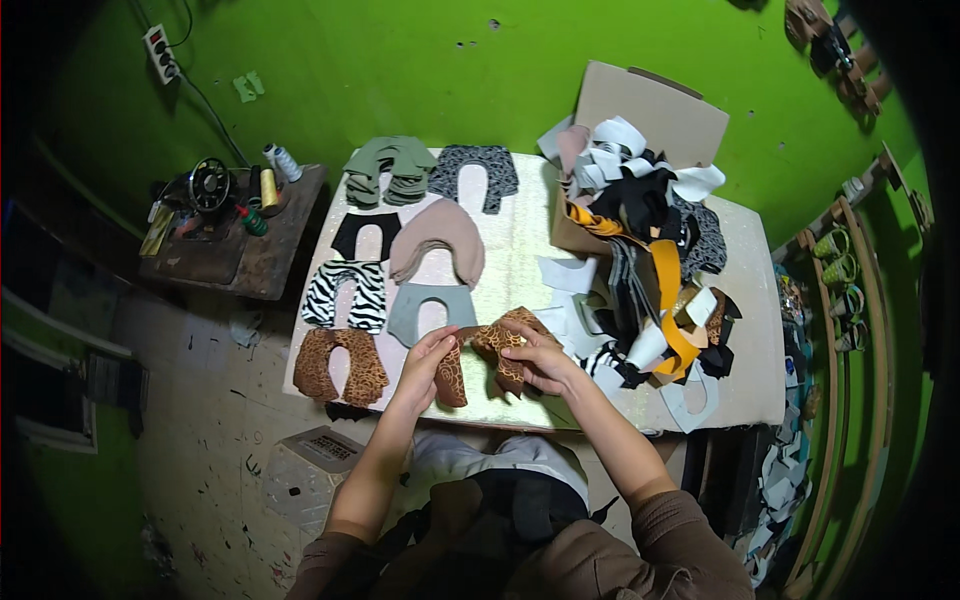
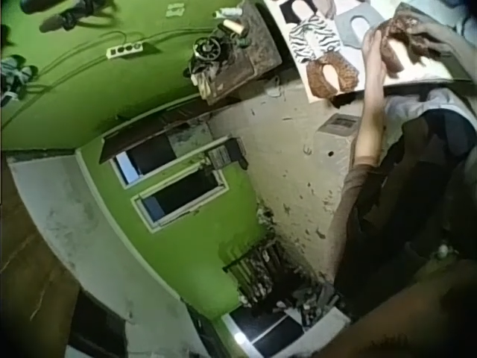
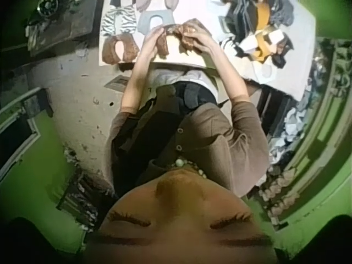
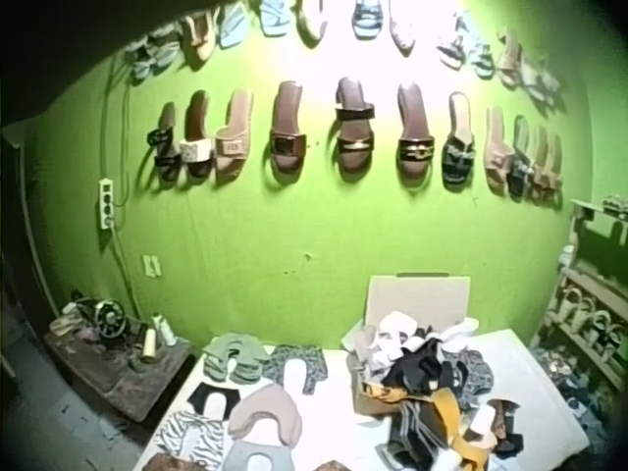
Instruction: Organizing and sorting various patterned shoe upper components on a workbench.
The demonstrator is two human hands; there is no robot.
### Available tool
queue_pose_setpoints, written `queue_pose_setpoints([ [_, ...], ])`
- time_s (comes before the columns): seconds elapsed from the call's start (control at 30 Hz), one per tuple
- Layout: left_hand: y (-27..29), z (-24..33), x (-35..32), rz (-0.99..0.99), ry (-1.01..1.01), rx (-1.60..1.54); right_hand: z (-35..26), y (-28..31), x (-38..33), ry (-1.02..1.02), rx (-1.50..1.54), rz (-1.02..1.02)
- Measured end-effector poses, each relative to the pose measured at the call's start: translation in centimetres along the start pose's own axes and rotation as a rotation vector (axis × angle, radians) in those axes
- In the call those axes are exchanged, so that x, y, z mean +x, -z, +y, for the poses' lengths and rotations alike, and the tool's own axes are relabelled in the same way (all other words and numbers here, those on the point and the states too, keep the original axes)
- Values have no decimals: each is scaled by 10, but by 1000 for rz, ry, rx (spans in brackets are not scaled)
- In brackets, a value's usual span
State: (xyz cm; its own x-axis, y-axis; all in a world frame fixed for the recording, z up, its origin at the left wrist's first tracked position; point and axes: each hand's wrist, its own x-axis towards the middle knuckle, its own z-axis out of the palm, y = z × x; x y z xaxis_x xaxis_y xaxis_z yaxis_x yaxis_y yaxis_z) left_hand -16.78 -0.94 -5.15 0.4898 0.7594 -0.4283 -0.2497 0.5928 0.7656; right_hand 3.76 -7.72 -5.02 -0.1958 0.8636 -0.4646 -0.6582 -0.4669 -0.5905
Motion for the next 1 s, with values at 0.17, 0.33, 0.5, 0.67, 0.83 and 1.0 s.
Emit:
queue_pose_setpoints([
  [0.17,77,17,-14,173,-195,213,40,-51,45,-172,-60,-14],
  [0.33,160,39,-30,262,-424,540,94,-97,96,-121,-426,36],
  [0.5,220,59,-35,341,-442,802,124,-147,125,-53,-492,67],
  [0.67,235,74,-34,386,-386,928,153,-144,153,270,-857,240],
  [0.83,233,83,-33,368,-608,1167,153,-149,154,409,-958,333],
  [1.0,228,88,-25,339,-677,1195,150,-156,148,404,-980,421],
])
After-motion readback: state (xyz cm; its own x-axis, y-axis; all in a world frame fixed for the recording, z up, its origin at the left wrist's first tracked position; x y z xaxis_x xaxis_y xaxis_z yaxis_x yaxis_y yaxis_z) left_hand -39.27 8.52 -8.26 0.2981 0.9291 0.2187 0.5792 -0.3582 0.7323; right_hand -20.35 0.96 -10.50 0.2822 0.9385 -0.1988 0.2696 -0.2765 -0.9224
